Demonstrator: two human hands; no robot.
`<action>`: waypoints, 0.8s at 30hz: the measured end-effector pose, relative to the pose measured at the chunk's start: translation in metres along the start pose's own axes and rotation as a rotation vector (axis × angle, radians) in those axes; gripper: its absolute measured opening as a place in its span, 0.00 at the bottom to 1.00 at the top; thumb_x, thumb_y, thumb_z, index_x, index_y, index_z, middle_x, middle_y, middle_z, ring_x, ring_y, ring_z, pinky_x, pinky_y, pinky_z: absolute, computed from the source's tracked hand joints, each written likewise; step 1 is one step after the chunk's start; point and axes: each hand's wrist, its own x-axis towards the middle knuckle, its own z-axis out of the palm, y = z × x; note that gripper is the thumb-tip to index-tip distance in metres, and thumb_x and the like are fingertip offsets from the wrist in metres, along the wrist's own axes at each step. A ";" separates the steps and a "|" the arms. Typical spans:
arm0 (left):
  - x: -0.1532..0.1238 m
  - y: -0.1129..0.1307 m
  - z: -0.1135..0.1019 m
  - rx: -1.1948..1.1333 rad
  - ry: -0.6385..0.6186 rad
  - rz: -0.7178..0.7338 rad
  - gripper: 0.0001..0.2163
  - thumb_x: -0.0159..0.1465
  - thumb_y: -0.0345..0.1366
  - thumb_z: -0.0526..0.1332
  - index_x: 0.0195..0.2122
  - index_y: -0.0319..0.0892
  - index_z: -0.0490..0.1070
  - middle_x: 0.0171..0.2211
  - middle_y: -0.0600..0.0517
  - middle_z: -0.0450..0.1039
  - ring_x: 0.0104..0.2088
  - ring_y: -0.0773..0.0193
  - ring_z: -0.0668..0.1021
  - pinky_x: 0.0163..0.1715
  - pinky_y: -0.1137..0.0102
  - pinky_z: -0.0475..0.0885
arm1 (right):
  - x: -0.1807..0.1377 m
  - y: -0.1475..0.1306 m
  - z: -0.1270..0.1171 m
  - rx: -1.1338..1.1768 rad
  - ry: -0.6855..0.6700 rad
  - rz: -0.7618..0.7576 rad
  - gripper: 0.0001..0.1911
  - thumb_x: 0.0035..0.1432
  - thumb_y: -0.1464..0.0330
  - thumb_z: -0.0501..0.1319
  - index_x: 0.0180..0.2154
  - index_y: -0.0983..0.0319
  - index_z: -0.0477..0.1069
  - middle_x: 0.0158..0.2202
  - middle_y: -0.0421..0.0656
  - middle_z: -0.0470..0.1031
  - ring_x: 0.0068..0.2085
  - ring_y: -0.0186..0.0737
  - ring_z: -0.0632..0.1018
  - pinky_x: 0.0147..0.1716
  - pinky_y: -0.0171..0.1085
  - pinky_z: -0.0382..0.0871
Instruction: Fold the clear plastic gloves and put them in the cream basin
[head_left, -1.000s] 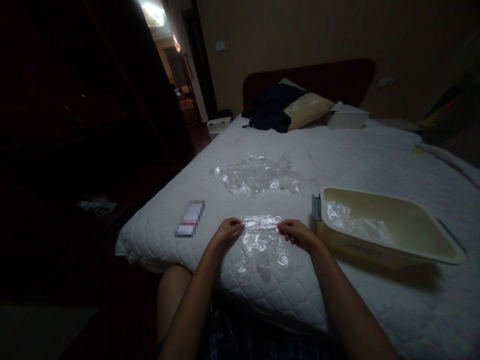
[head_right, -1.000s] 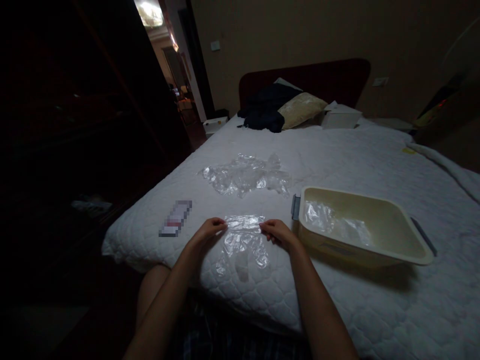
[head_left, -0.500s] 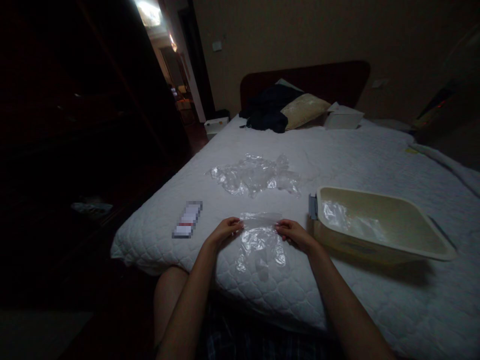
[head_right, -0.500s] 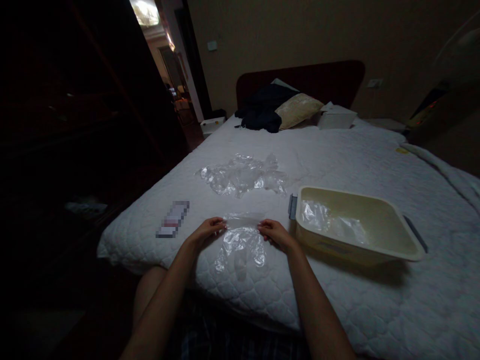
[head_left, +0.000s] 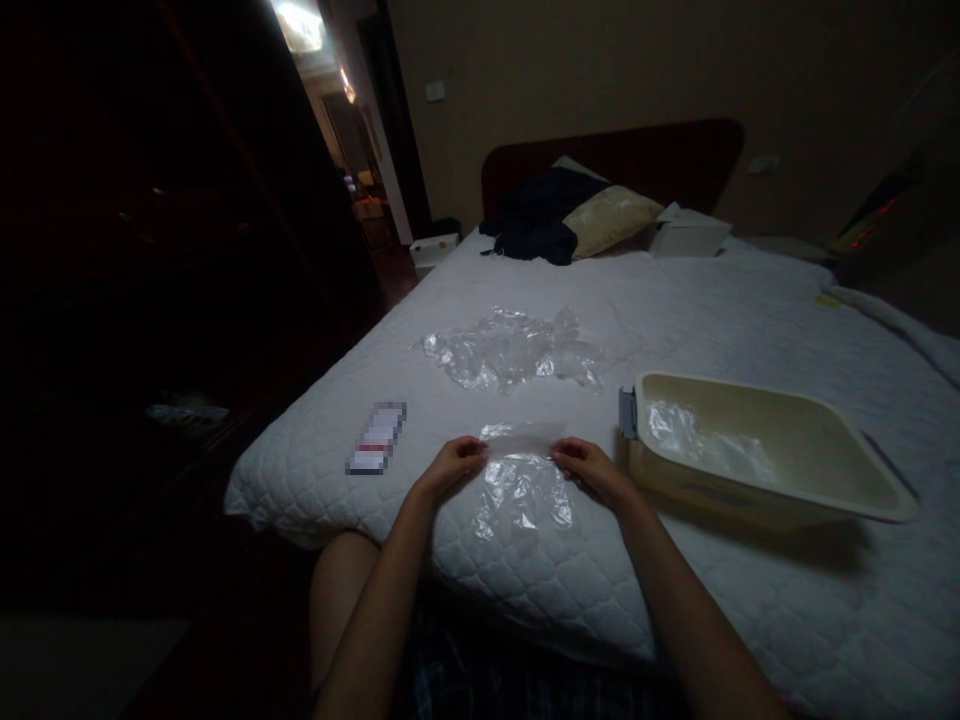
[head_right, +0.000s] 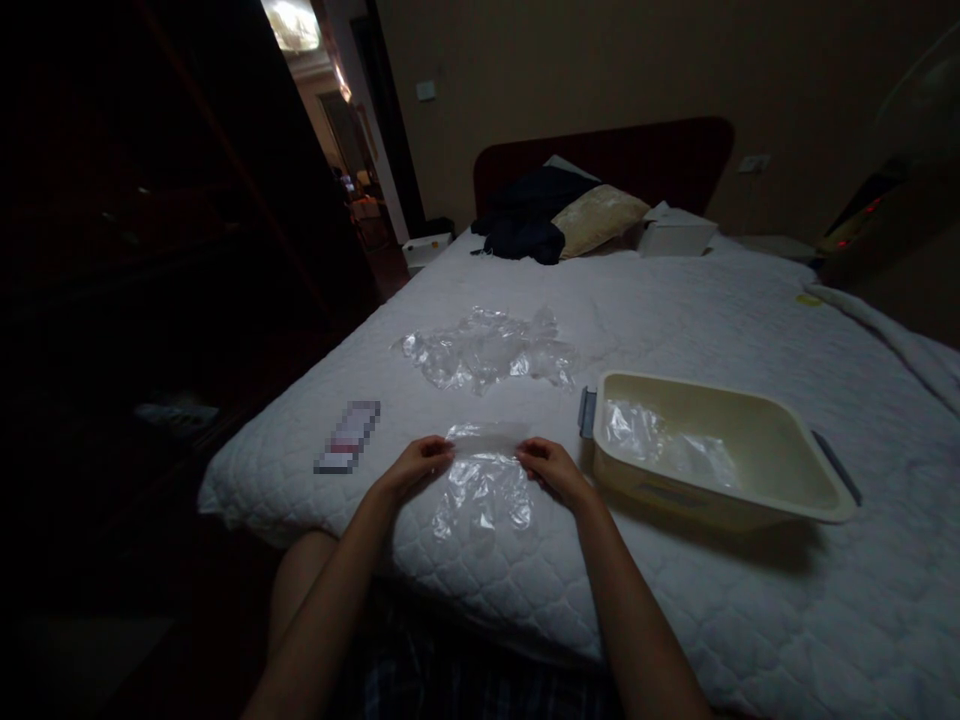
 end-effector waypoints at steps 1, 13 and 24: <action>0.000 0.000 0.000 0.001 0.001 0.001 0.14 0.43 0.34 0.68 0.31 0.37 0.72 0.28 0.51 0.71 0.27 0.70 0.71 0.27 0.76 0.63 | 0.000 0.001 0.000 -0.002 0.004 -0.007 0.13 0.43 0.63 0.63 0.32 0.63 0.68 0.22 0.35 0.65 0.18 0.25 0.65 0.13 0.26 0.50; 0.001 -0.003 -0.001 0.118 0.050 0.075 0.09 0.43 0.33 0.66 0.26 0.36 0.72 0.21 0.54 0.69 0.22 0.71 0.68 0.22 0.77 0.59 | 0.001 0.005 0.002 -0.013 0.132 -0.022 0.14 0.39 0.64 0.64 0.30 0.64 0.71 0.17 0.35 0.66 0.17 0.28 0.65 0.14 0.28 0.51; -0.002 -0.002 -0.005 0.114 0.013 0.165 0.06 0.44 0.28 0.62 0.25 0.38 0.74 0.27 0.53 0.70 0.26 0.71 0.70 0.25 0.76 0.61 | 0.001 0.010 -0.003 0.002 0.103 -0.075 0.16 0.39 0.69 0.61 0.35 0.65 0.73 0.16 0.36 0.67 0.18 0.29 0.65 0.16 0.29 0.53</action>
